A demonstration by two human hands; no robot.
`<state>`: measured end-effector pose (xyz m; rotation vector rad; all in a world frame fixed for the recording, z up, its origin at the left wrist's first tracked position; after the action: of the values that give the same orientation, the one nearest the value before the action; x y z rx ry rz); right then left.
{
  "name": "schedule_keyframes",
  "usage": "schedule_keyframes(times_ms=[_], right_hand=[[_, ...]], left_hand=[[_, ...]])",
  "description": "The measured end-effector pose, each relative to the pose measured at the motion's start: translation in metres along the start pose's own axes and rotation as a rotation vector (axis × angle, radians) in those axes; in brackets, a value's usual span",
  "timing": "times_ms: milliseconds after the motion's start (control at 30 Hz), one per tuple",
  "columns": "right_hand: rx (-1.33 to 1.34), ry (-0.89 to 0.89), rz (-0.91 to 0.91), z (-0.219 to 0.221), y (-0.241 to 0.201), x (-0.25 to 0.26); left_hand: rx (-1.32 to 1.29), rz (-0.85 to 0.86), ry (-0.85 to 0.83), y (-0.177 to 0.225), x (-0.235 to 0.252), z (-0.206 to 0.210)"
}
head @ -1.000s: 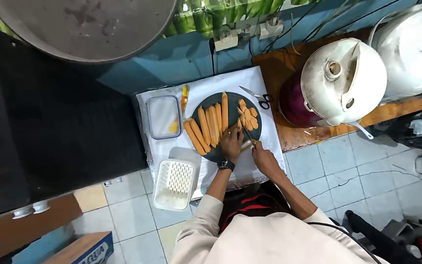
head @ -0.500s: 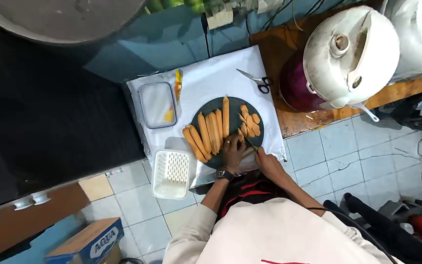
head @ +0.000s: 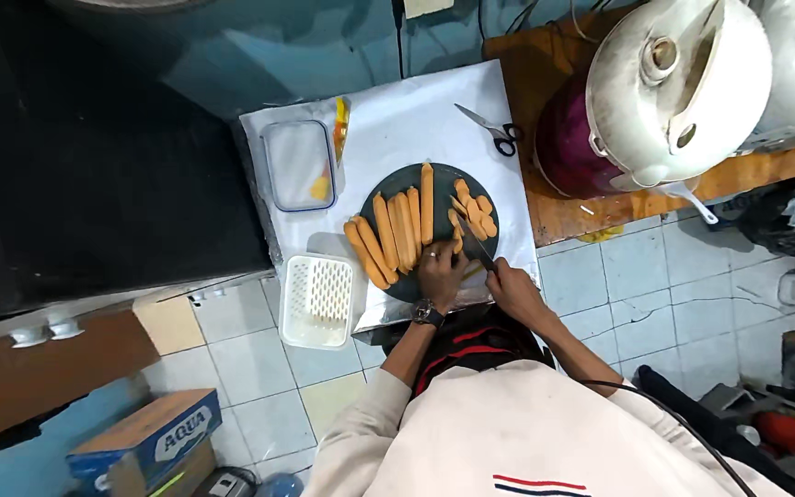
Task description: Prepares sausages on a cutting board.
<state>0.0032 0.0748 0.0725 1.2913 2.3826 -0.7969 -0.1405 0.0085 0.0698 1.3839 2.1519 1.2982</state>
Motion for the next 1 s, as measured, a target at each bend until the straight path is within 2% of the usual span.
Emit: schedule_keyframes(times_ms=[133, 267, 667, 1000], right_hand=[[0.065, -0.007, 0.047, 0.016, -0.009, -0.017], [-0.005, -0.019, 0.066, 0.025, -0.012, -0.020], [-0.053, -0.050, 0.114, 0.022, -0.021, -0.029], [-0.109, -0.153, 0.179, 0.028, -0.033, -0.031]], left_hand=[[0.029, 0.002, -0.008, -0.003, 0.005, 0.004], [-0.018, 0.073, -0.034, -0.010, 0.001, 0.007], [-0.028, 0.131, -0.029, -0.004, -0.006, 0.005], [-0.003, 0.068, -0.060, -0.010, -0.001, 0.009]])
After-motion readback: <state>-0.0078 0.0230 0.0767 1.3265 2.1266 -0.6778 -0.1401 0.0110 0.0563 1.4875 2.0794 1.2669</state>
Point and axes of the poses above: each hand's wrist, its own x-axis towards the middle knuckle, its own z-axis out of the palm, y = z × x, the point moved 10 cm from there along x, towards the middle knuckle, and after that the axes turned 13 degrees about -x, right-handed, at the moved point
